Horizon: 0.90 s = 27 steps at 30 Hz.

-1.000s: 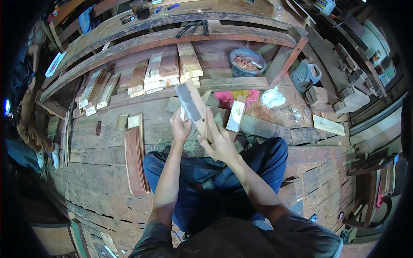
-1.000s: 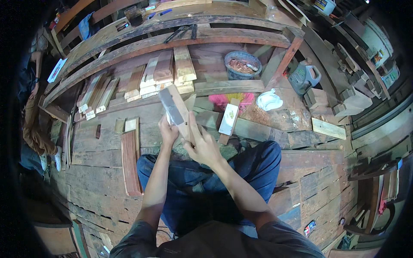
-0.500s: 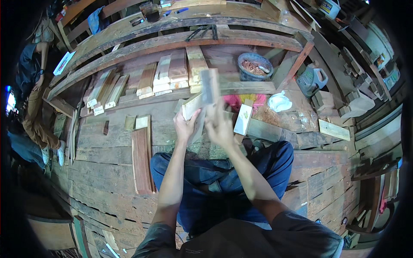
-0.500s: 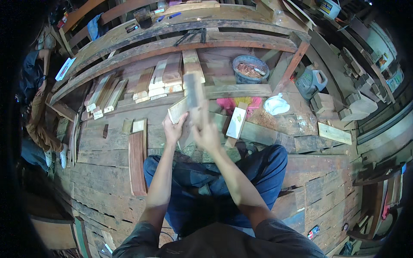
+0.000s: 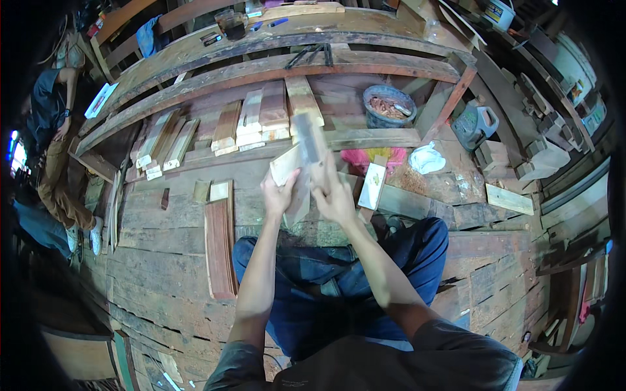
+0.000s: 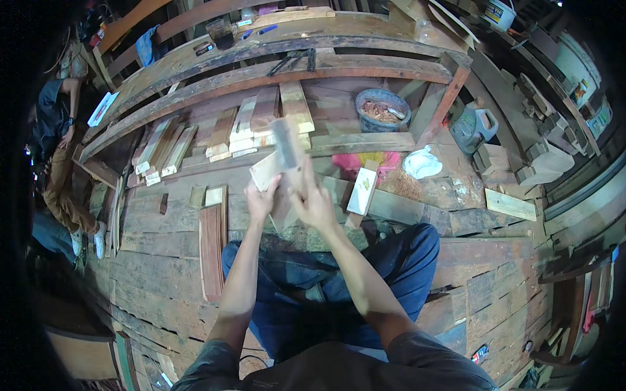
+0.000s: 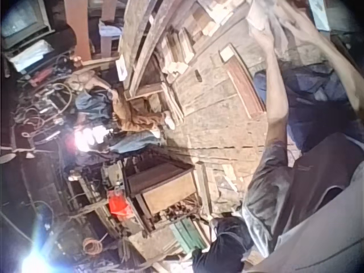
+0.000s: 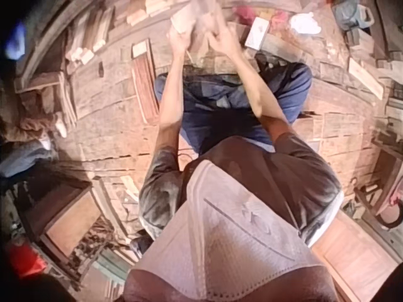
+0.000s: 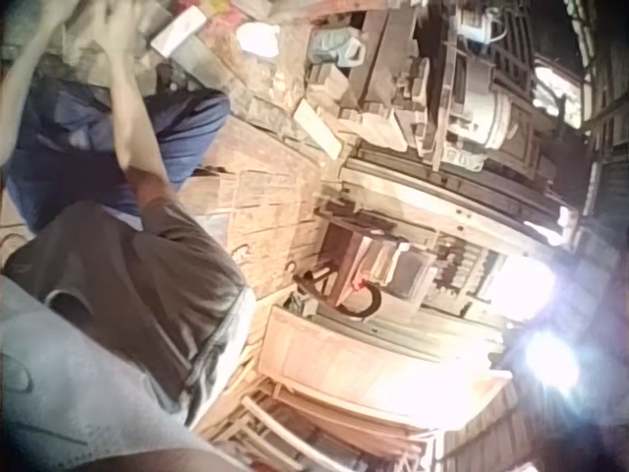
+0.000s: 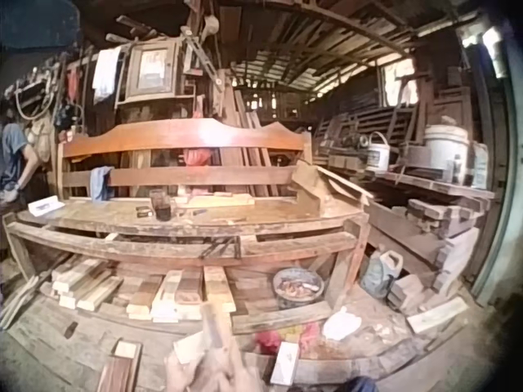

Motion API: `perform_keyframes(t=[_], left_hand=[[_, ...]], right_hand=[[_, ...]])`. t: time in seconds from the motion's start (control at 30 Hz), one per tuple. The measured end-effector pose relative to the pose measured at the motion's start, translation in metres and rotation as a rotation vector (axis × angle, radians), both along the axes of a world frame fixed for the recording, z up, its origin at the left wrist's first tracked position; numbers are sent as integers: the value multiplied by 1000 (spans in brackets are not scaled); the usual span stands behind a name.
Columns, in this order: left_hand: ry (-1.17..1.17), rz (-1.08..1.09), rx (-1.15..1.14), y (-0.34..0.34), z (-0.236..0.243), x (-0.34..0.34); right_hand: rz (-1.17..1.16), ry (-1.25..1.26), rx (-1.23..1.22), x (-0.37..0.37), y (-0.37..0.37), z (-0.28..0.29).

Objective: Using a hammer and chisel to carve or shape a piece of wood while seated on the floor.

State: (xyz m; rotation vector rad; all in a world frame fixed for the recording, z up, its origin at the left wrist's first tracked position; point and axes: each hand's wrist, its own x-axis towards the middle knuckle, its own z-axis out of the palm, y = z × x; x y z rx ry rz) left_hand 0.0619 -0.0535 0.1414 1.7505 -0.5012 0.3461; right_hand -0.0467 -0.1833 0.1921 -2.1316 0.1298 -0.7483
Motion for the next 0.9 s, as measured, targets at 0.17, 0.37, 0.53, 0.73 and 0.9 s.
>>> perform_keyframes(t=[0.17,0.37,0.53,0.73,0.9], left_hand=[[1,-78,-69,10,-10,8],[-9,-4,-42,-10,-3,6],[86,-34,-84,9,-7,14],[61,-61,-151,14,-18,23],[140,-57,-93,-8,-3,15]], right_hand=[[180,-200,-307,-8,32,1],[35,37,124,8,19,-3],[89,-101,-273,12,2,-7],[202,-193,-169,10,25,-14],[29,-76,-43,18,25,-15]])
